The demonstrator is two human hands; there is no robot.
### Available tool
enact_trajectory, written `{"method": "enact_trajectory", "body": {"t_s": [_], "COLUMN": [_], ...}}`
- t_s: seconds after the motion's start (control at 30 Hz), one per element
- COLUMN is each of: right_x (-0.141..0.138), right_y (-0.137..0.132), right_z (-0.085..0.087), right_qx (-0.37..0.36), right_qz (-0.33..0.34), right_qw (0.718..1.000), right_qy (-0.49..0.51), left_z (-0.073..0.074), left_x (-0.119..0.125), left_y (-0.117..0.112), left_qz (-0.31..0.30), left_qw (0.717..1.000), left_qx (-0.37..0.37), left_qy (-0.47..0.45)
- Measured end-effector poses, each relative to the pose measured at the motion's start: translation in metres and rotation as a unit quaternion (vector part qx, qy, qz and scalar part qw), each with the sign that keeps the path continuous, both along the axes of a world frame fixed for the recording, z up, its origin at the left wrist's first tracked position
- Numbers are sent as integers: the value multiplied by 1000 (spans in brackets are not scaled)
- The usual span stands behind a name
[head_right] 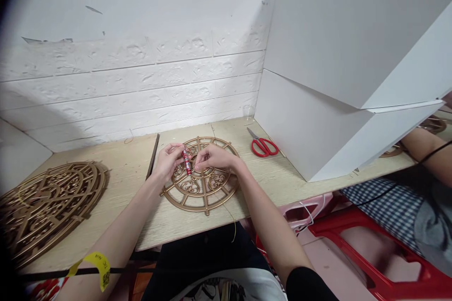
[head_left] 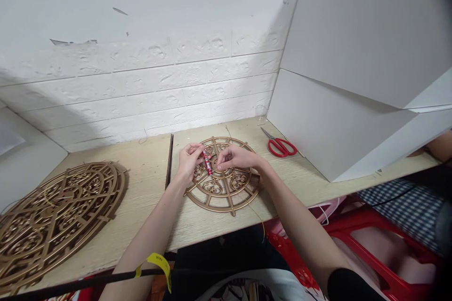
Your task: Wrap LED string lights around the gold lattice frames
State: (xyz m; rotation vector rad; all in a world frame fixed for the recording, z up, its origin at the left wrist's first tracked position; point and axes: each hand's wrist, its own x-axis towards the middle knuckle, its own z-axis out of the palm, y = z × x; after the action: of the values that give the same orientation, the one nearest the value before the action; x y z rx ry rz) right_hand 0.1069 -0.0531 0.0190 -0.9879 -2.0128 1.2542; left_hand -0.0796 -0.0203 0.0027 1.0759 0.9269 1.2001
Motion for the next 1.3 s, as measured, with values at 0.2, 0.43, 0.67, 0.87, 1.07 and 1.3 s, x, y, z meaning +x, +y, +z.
{"method": "enact_trajectory", "body": {"t_s": [0.2,0.43,0.67,0.87,1.07,1.3], "right_x": [-1,-7,-11,-13,-18,-16], "right_y": [-2,-5,-2,-3,-4,0], "right_z": [2,4,1,2,-1,-4], "right_qx": [-49,-76,-61,-94,-135,-131], "right_qz": [25,22,-11,12,22,-61], "right_qw": [997,992,988,980,973,951], "right_qy": [55,103,138,172,185,273], "left_z": [-1,0,0,0,2,3], "left_x": [0,0,-1,-1,0,0], "left_y": [1,1,0,0,0,-1], "left_qz": [9,12,21,30,33,29], "left_qw": [1000,1000,1000,999,999,999], "left_qx": [-5,-11,-11,-19,-17,-24], "left_qy": [-9,-12,-17,-23,-22,-20]}}
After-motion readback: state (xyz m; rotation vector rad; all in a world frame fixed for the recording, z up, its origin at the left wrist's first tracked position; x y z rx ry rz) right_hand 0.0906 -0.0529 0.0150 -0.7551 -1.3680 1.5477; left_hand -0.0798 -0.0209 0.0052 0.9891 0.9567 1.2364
